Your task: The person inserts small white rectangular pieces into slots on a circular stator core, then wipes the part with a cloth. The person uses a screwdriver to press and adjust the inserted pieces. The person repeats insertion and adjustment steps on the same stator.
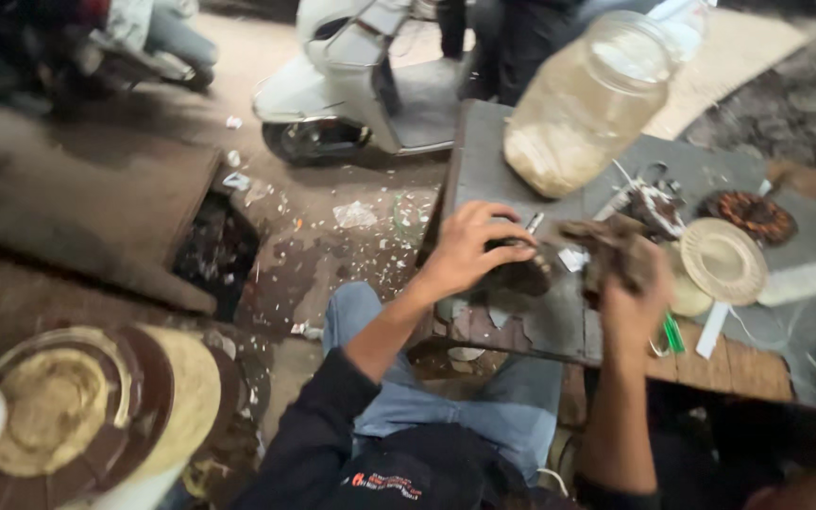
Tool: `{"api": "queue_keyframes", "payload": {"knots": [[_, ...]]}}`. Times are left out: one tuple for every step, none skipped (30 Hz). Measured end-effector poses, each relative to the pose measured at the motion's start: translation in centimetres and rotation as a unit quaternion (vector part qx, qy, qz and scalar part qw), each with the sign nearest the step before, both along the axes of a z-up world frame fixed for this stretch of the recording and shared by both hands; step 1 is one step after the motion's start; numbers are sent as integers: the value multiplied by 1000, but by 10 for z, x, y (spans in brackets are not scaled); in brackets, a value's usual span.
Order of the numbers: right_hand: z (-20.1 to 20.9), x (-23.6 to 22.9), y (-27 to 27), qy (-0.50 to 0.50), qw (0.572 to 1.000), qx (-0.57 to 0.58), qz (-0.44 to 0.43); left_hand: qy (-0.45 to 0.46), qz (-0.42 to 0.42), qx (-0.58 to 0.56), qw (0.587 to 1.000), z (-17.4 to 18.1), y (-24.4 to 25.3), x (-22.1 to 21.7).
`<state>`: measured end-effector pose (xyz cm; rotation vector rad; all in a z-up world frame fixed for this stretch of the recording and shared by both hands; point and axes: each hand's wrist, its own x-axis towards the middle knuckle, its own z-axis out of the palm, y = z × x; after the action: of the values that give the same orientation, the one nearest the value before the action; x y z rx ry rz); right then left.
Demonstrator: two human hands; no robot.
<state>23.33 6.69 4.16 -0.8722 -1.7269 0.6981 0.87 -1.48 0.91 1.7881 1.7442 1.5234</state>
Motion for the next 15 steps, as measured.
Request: {"api": "queue_keyframes", "payload": {"knots": [[1, -10, 1, -64, 998, 16, 9, 20, 3, -6, 1000, 2, -8, 3], [2, -21, -1, -92, 993, 4, 71, -33, 33, 31, 998, 3, -16, 10], [1, -34, -6, -118, 984, -7, 135, -87, 65, 68, 992, 3, -25, 20], [1, -46, -13, -102, 983, -24, 151, -141, 95, 104, 980, 2, -30, 30], [-1, -59, -22, -85, 981, -43, 168, -188, 82, 112, 972, -1, -34, 40], [-4, -74, -29, -104, 978, 2, 179, -235, 69, 119, 962, -4, -36, 48], [-8, -85, -38, -129, 971, 45, 195, -287, 62, 124, 948, -9, -38, 55], [-14, -95, -50, -145, 972, 60, 176, -395, 61, 95, 912, -15, -38, 56], [-19, -99, -59, -163, 970, 77, 164, -499, 65, 69, 861, -19, -35, 54], [-22, -96, -66, -159, 969, 85, 169, -597, 69, 42, 798, -23, -33, 51], [-26, -97, -74, -152, 968, 93, 176, -619, 70, 54, 780, -26, -33, 46], [-29, -94, -82, -145, 967, 101, 183, -641, 71, 67, 761, -29, -35, 41], [-32, -91, -87, -149, 964, 117, 186, -663, 73, 83, 741, -31, -36, 38], [-33, -86, -91, -152, 961, 132, 188, -640, 61, 97, 760, -33, -38, 37], [-34, -81, -95, -157, 958, 146, 192, -618, 51, 108, 777, -35, -43, 39]]}}
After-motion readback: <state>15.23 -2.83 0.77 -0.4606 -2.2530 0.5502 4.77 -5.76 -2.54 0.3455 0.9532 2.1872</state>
